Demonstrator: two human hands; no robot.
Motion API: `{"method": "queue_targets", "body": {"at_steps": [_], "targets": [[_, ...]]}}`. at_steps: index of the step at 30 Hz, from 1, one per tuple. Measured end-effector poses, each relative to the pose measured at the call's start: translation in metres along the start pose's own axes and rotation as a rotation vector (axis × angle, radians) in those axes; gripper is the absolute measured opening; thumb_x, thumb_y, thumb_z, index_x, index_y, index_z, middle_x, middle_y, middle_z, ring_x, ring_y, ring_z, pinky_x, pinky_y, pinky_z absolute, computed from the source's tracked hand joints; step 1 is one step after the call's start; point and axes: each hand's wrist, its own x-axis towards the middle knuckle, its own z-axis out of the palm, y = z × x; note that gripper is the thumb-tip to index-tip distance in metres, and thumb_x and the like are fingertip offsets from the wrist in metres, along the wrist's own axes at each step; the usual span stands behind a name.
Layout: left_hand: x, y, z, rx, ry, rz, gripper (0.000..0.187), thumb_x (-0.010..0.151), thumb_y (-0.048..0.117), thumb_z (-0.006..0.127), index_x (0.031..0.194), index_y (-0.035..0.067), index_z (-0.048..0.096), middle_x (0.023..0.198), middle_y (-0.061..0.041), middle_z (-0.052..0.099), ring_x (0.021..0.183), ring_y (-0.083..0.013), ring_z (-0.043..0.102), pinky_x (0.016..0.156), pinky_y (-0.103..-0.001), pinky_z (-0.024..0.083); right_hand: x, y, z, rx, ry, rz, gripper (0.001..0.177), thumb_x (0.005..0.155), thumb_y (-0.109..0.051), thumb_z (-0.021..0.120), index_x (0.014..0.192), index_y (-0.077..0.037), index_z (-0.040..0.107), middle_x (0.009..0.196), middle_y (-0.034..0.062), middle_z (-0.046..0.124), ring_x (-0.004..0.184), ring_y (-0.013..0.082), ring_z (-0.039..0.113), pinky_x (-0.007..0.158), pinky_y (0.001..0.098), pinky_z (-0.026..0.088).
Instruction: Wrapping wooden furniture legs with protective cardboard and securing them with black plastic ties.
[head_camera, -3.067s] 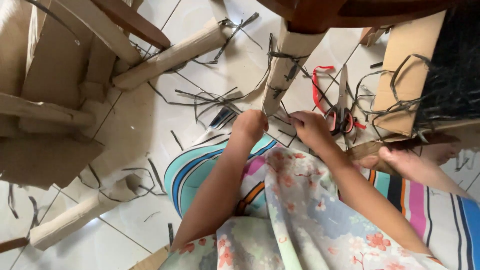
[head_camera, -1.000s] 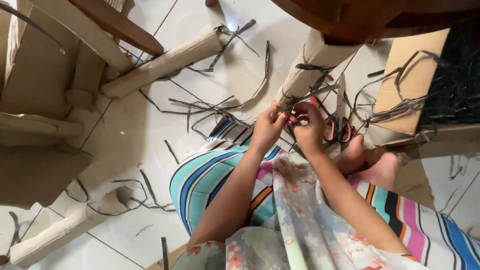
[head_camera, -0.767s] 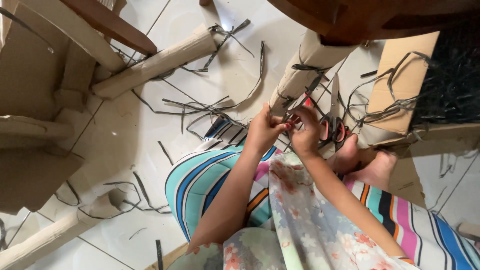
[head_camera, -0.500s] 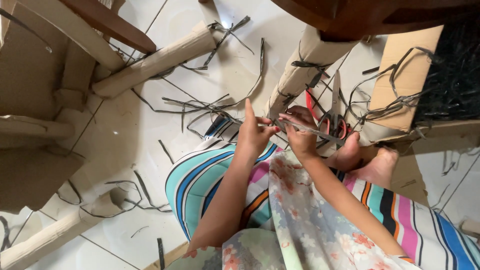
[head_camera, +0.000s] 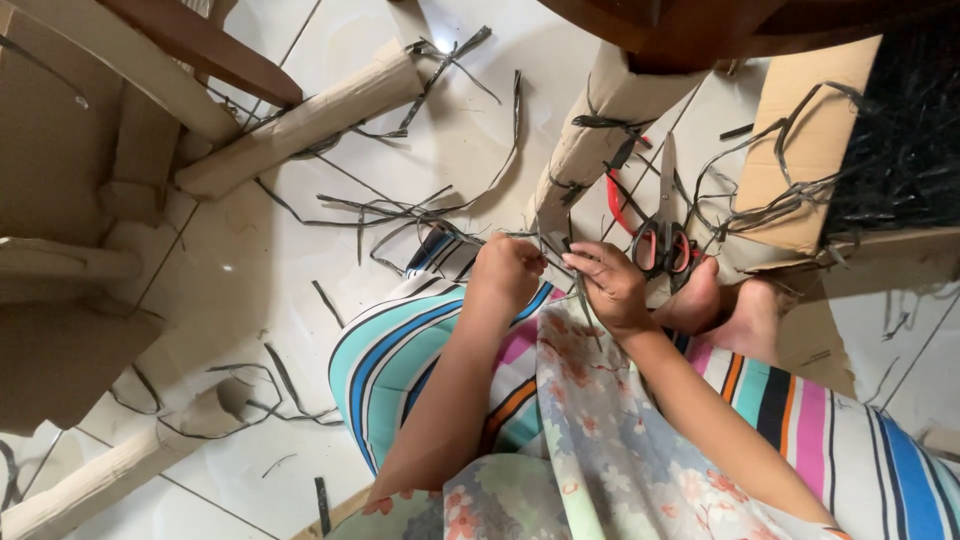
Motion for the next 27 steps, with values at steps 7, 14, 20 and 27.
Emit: {"method": "queue_targets", "body": {"at_steps": [7, 14, 20, 27], "targets": [[-0.032, 0.030, -0.031, 0.144, 0.235, 0.291, 0.010, 0.089, 0.021, 0.072, 0.087, 0.026, 0.080, 0.111, 0.000, 0.046, 0.102, -0.0348, 0.060, 0.089, -0.044, 0.050, 0.001, -0.007, -0.005, 0.016, -0.014, 0.005, 0.019, 0.095, 0.003, 0.068, 0.101, -0.007, 0.084, 0.106, 0.0107, 0.077, 0.090, 0.0286, 0.075, 0.080, 0.0387, 0.061], [-0.014, 0.023, -0.028, 0.135, 0.095, 0.711, 0.008, 0.088, 0.017, 0.073, 0.081, 0.022, 0.076, 0.121, 0.006, 0.058, 0.136, -0.0269, 0.051, 0.100, -0.048, 0.048, 0.003, -0.004, -0.007, 0.049, -0.057, -0.003, 0.011, 0.096, -0.002, 0.072, 0.099, -0.004, 0.082, 0.108, 0.0113, 0.077, 0.093, 0.0294, 0.074, 0.085, 0.0377, 0.060], [0.011, 0.005, -0.004, -0.115, 0.066, 0.568, 0.017, 0.095, 0.008, 0.066, 0.101, 0.021, 0.075, 0.108, 0.003, 0.074, 0.106, -0.0263, 0.073, 0.086, -0.040, 0.059, 0.006, -0.006, -0.008, 0.076, -0.043, -0.093, 0.012, 0.096, -0.004, 0.072, 0.100, -0.005, 0.083, 0.109, 0.0109, 0.077, 0.098, 0.0285, 0.074, 0.089, 0.0387, 0.059], [0.007, 0.012, -0.010, -0.231, 0.013, 0.652, 0.028, 0.082, -0.010, 0.071, 0.100, 0.010, 0.078, 0.102, -0.007, 0.077, 0.102, -0.0326, 0.075, 0.089, -0.042, 0.060, 0.021, -0.021, -0.008, 0.030, -0.009, -0.211, 0.016, 0.095, 0.000, 0.068, 0.100, -0.005, 0.082, 0.105, 0.0127, 0.077, 0.094, 0.0320, 0.073, 0.086, 0.0417, 0.059]]}}
